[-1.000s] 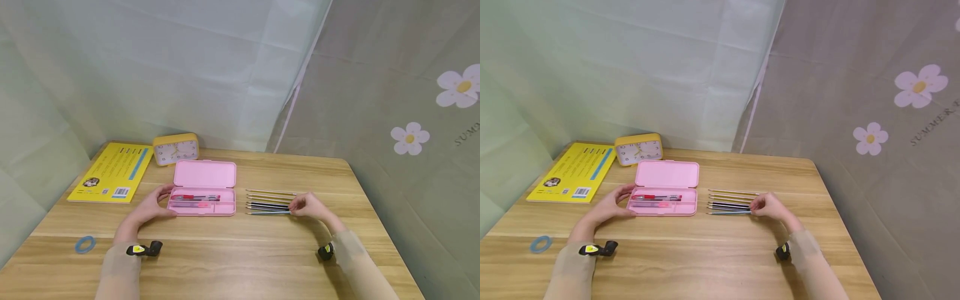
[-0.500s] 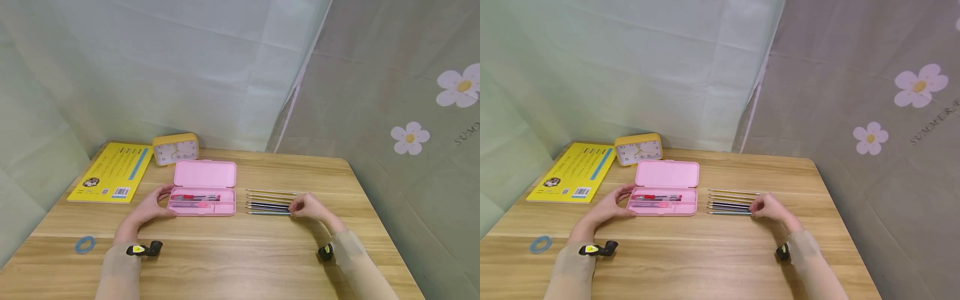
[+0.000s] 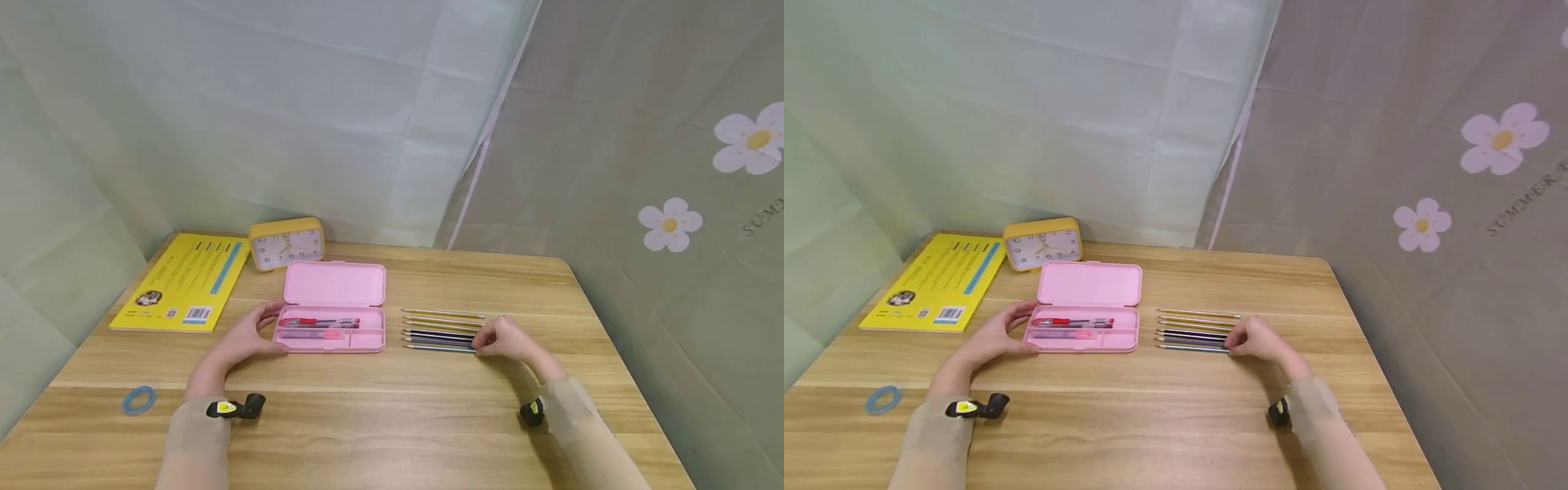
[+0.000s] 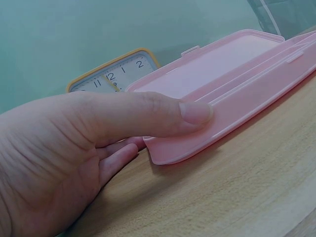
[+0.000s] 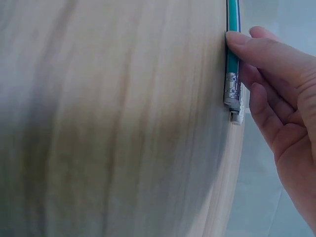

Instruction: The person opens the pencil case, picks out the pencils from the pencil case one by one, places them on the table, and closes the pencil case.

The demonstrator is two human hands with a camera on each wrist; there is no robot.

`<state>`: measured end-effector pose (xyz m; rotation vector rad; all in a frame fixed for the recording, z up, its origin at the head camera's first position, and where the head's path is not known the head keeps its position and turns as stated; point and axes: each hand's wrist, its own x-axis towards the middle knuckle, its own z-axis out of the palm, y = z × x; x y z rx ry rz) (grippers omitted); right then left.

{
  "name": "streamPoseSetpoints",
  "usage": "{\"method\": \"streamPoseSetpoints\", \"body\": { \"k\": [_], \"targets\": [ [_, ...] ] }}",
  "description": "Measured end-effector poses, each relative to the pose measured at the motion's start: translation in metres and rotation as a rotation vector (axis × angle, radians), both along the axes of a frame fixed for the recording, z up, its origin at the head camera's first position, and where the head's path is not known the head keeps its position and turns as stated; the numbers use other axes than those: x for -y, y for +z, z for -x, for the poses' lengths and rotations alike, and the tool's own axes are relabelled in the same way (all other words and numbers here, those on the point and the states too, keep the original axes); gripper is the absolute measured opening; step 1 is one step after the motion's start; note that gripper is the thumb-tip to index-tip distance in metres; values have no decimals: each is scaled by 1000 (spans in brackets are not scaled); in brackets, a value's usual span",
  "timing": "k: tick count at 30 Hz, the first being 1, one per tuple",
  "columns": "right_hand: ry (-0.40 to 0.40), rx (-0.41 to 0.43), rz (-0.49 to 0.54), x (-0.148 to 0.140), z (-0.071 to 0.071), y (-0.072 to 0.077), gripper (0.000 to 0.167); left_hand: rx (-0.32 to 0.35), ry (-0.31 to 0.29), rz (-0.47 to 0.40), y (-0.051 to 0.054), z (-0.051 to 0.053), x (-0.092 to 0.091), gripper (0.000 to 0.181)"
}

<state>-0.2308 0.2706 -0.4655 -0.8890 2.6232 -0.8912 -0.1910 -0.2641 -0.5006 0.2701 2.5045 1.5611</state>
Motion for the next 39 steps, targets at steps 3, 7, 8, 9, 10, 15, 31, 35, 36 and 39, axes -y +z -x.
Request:
{"method": "streamPoseSetpoints", "body": {
  "k": [3, 7, 8, 9, 10, 15, 31, 35, 36, 39],
  "targets": [
    [-3, 4, -8, 1, -1, 1, 7, 1, 4, 6, -1, 0, 0, 103],
    [-5, 9, -14, 2, -1, 2, 8, 5, 7, 7, -2, 1, 1, 103],
    [-5, 9, -13, 2, -1, 2, 8, 5, 7, 6, -2, 1, 1, 103],
    [-4, 13, -11, 2, -1, 2, 8, 5, 8, 6, -2, 1, 1, 103],
    [-3, 16, -8, 2, 0, 2, 8, 4, 6, 7, -2, 1, 1, 103],
    [-7, 19, 8, 2, -2, 3, 9, -6, -4, -2, -1, 0, 1, 101],
    [-50, 32, 61, 7, 3, 7, 11, -6, -7, -10, 1, -1, 1, 100],
    [-79, 72, 106, 16, 7, 13, 13, -6, -3, -3, 1, -1, 1, 100],
    [-82, 82, 117, 18, 8, 16, 14, -6, -2, -4, 1, -1, 1, 100],
    [-80, 84, 159, 27, 14, 22, 18, -13, -4, -5, 2, -1, 1, 100]
  ]
}}
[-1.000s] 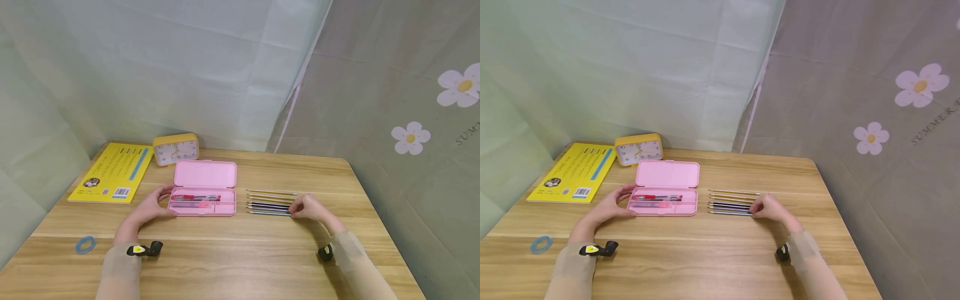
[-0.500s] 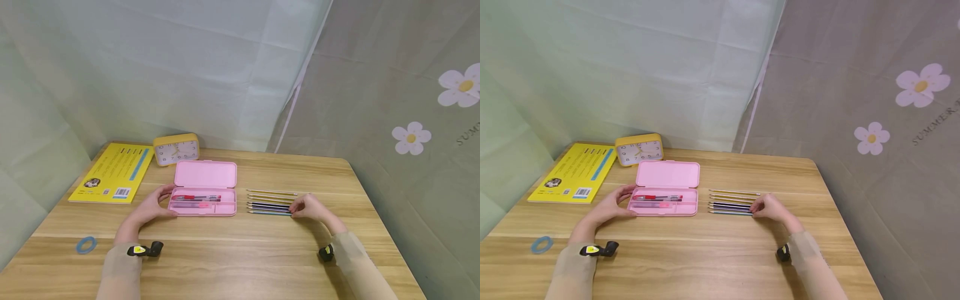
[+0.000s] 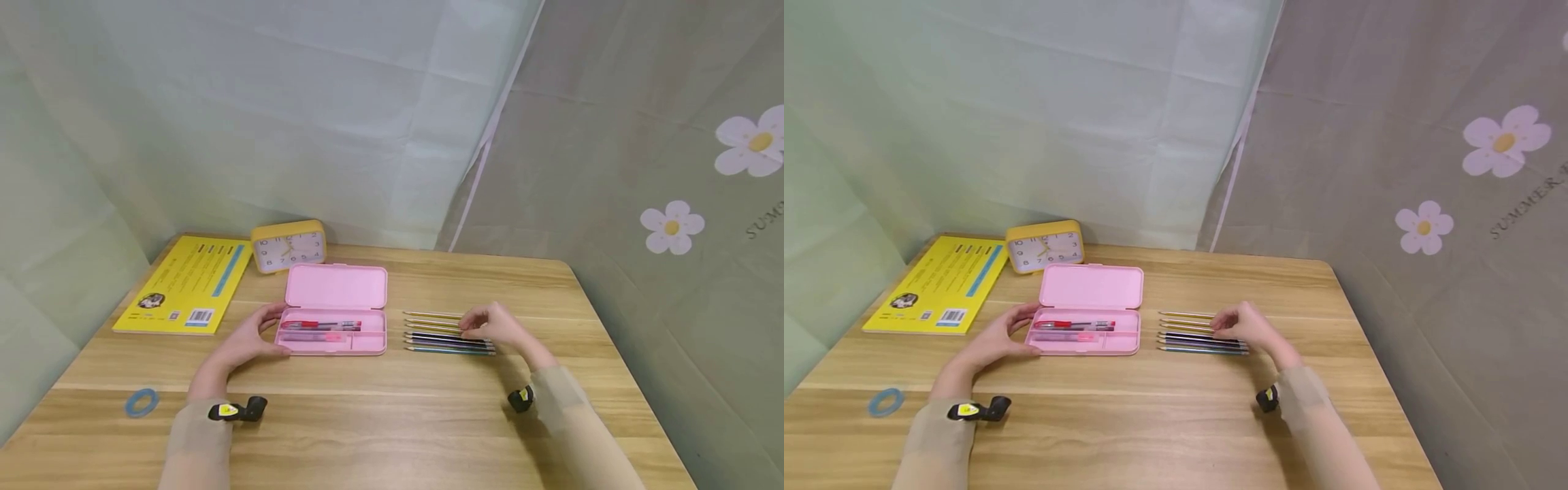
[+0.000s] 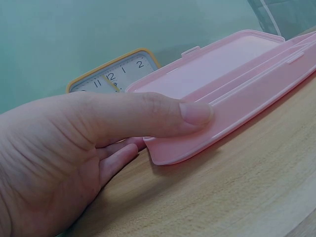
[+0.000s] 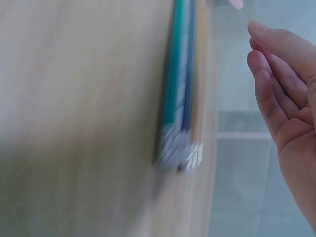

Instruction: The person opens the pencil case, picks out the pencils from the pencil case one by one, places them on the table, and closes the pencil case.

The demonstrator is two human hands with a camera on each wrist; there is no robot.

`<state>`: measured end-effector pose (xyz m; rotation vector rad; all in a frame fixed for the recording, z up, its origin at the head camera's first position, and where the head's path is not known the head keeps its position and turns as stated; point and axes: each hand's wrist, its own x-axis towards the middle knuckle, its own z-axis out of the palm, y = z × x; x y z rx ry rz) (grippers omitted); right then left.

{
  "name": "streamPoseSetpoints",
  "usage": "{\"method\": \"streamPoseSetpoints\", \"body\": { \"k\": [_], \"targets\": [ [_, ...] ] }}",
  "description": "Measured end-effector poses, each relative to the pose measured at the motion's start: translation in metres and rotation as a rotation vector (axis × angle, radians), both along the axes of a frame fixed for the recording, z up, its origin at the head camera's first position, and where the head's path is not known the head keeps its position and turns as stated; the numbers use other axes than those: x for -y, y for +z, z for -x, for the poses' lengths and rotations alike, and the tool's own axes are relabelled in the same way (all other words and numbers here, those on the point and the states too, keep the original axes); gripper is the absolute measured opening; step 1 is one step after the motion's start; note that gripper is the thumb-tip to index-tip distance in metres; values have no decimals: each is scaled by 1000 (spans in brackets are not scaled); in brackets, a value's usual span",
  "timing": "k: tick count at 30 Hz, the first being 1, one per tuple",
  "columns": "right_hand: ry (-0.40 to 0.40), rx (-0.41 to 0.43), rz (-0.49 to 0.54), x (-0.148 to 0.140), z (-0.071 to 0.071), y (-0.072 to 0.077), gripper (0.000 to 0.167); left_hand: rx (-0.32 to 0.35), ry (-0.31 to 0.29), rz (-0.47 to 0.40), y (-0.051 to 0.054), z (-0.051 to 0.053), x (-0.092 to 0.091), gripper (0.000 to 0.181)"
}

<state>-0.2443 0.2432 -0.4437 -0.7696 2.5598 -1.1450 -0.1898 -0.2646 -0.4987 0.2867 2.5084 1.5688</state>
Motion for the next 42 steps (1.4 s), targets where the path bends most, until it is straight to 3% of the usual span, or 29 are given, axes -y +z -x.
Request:
{"method": "streamPoseSetpoints", "body": {
  "k": [15, 20, 33, 42],
  "targets": [
    [41, -22, 128, 64, 43, 13, 40, -18, -5, -16, -2, 1, 1, 100],
    [5, -17, 187, 85, 54, 14, 38, -9, -1, -26, 0, 0, 0, 100],
    [-30, 23, 253, 128, 76, 3, 42, 6, 13, -19, 1, -3, -1, 102],
    [-36, 61, 308, 147, 81, -8, 56, 3, 12, -24, -1, -2, 0, 101]
  ]
}}
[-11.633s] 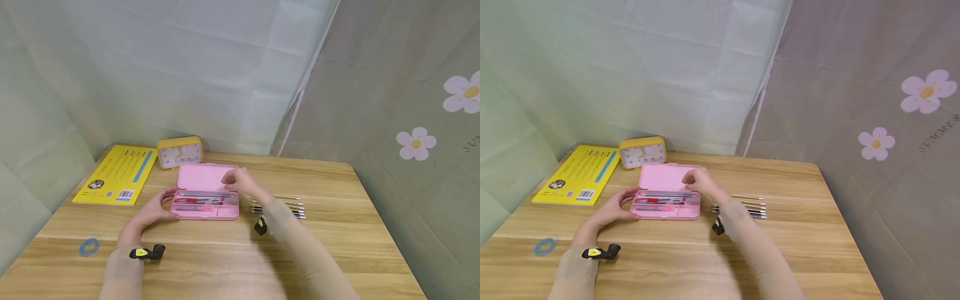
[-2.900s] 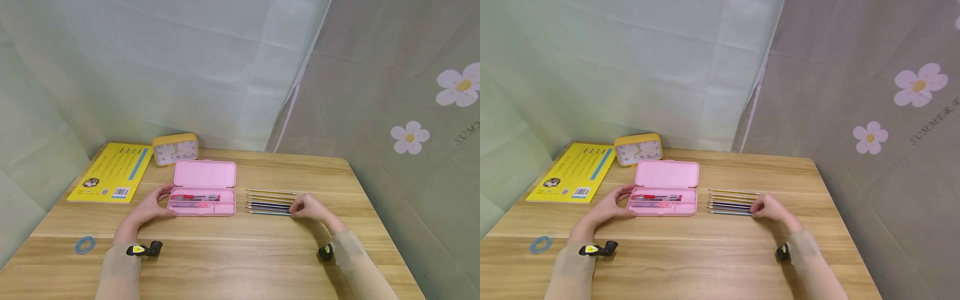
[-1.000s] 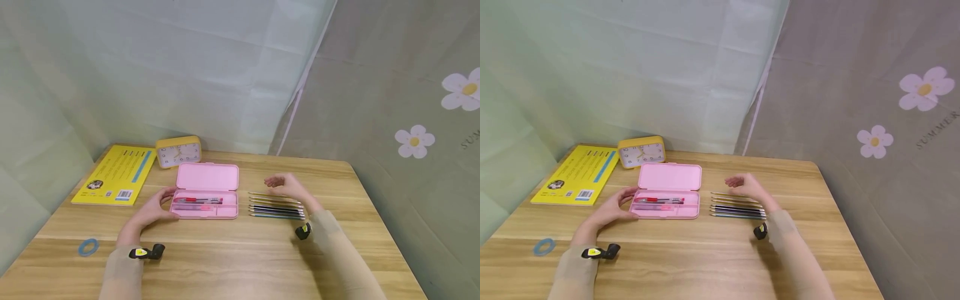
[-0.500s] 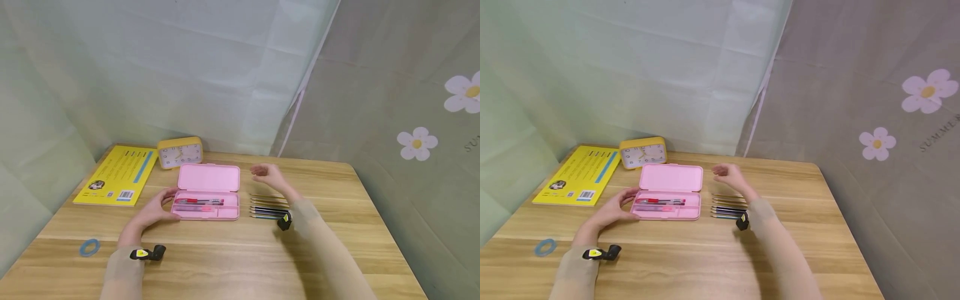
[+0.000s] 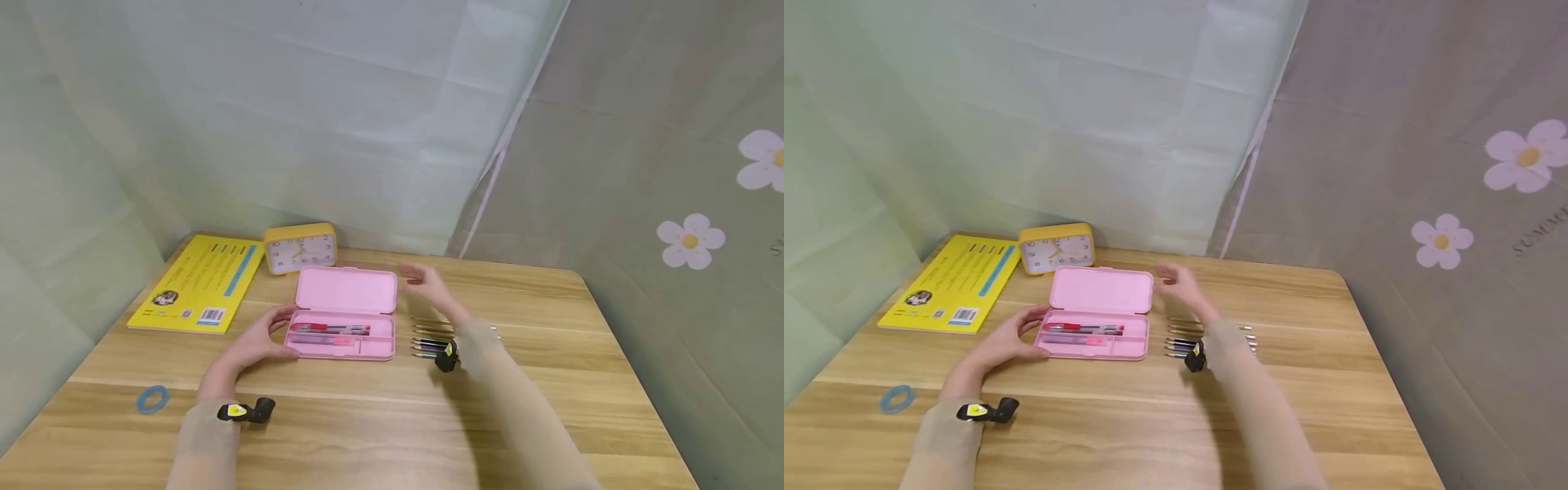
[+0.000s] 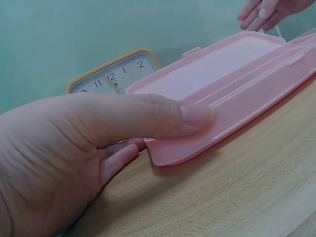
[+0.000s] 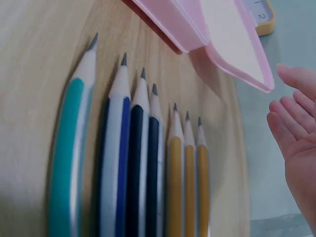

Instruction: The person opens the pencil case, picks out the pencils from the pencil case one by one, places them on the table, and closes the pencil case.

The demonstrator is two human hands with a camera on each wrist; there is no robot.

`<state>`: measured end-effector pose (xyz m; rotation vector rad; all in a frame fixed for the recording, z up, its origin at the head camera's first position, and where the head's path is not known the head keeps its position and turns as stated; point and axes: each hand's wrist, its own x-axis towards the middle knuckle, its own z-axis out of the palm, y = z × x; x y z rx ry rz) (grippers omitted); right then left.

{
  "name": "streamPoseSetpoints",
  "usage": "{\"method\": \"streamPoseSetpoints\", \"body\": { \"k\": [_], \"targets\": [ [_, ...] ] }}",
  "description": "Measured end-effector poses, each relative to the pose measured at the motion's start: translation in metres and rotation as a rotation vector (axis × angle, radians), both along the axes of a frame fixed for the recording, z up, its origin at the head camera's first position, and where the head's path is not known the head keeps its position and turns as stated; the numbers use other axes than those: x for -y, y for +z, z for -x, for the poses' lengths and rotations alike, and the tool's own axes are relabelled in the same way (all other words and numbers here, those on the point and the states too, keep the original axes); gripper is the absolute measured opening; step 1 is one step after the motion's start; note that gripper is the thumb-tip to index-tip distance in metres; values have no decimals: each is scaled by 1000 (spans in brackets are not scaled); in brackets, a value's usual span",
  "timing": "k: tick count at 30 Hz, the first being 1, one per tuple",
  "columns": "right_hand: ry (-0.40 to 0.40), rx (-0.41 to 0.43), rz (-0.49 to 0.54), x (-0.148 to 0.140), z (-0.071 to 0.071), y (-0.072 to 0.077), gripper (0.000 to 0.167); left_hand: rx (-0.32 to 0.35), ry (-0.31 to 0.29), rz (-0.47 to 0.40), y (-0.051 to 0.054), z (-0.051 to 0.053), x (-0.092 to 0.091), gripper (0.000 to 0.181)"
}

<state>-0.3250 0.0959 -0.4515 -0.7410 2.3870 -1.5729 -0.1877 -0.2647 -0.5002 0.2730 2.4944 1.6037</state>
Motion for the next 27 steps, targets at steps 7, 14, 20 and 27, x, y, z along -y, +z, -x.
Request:
{"method": "streamPoseSetpoints", "body": {
  "k": [7, 14, 20, 27],
  "targets": [
    [-15, 78, -19, 7, -3, -5, 57, 1, -3, 0, 1, 0, -1, 100],
    [-13, 94, -28, 10, -8, -10, 54, 5, 6, 0, 2, -1, -1, 100],
    [-17, 70, -26, 10, -10, -8, 53, 1, 5, 0, 1, 0, -2, 101],
    [-41, 32, -2, 11, -12, -2, 49, -10, 7, 5, -2, 1, -1, 101]
  ]
}}
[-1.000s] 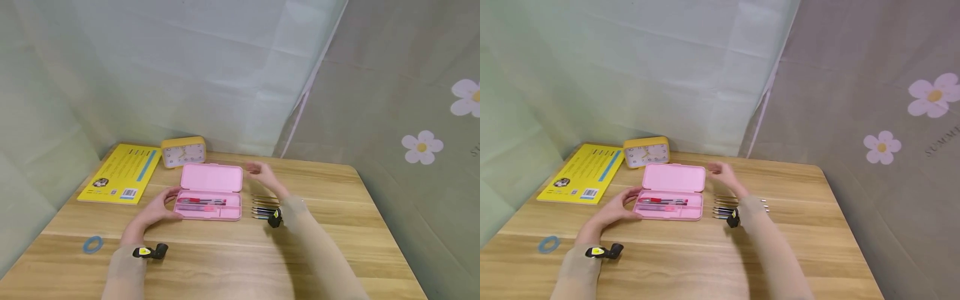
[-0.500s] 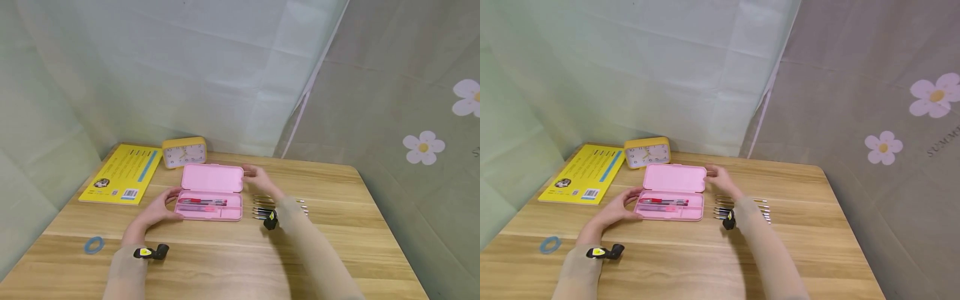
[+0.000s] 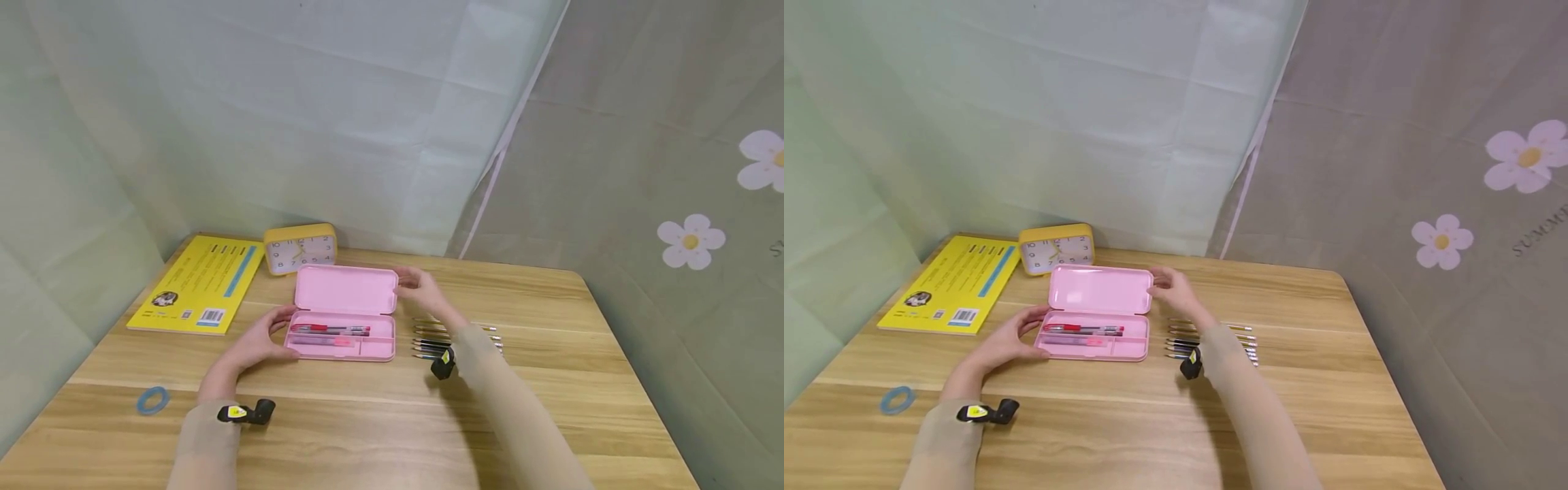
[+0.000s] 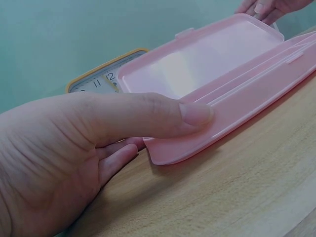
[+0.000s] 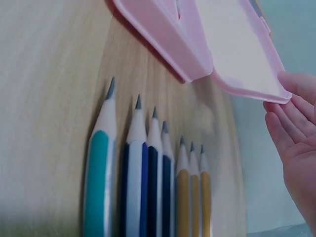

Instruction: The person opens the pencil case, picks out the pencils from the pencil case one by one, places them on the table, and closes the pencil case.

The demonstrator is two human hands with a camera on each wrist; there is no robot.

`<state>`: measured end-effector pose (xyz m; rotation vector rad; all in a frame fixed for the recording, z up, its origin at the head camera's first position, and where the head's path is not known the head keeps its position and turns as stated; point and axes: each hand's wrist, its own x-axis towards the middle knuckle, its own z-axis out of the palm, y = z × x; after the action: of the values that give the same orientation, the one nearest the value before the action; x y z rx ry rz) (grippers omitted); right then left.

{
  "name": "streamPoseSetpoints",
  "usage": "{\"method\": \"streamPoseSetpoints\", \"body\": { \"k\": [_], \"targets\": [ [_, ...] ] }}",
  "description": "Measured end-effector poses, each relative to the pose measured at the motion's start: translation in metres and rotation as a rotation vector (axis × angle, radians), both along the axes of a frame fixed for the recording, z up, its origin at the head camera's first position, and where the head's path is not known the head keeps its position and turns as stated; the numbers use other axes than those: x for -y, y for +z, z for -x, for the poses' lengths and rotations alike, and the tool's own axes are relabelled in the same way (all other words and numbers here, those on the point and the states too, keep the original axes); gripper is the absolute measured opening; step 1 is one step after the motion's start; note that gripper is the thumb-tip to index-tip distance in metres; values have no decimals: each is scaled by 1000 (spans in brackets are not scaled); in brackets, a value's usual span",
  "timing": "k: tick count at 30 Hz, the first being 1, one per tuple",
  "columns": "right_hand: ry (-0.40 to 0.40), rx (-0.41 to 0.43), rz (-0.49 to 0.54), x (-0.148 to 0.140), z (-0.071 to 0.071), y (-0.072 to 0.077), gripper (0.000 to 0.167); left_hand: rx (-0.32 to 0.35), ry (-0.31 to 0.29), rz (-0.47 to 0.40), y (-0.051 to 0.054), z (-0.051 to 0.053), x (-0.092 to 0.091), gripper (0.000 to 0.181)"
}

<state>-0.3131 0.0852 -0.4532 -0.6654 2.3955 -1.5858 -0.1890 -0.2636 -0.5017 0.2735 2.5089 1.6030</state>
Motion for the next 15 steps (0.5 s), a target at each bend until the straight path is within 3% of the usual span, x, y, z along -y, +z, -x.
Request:
{"method": "streamPoseSetpoints", "body": {
  "k": [15],
  "targets": [
    [18, -67, 22, 6, -15, 26, 46, 12, 8, -6, 4, -1, -2, 101]
  ]
}}
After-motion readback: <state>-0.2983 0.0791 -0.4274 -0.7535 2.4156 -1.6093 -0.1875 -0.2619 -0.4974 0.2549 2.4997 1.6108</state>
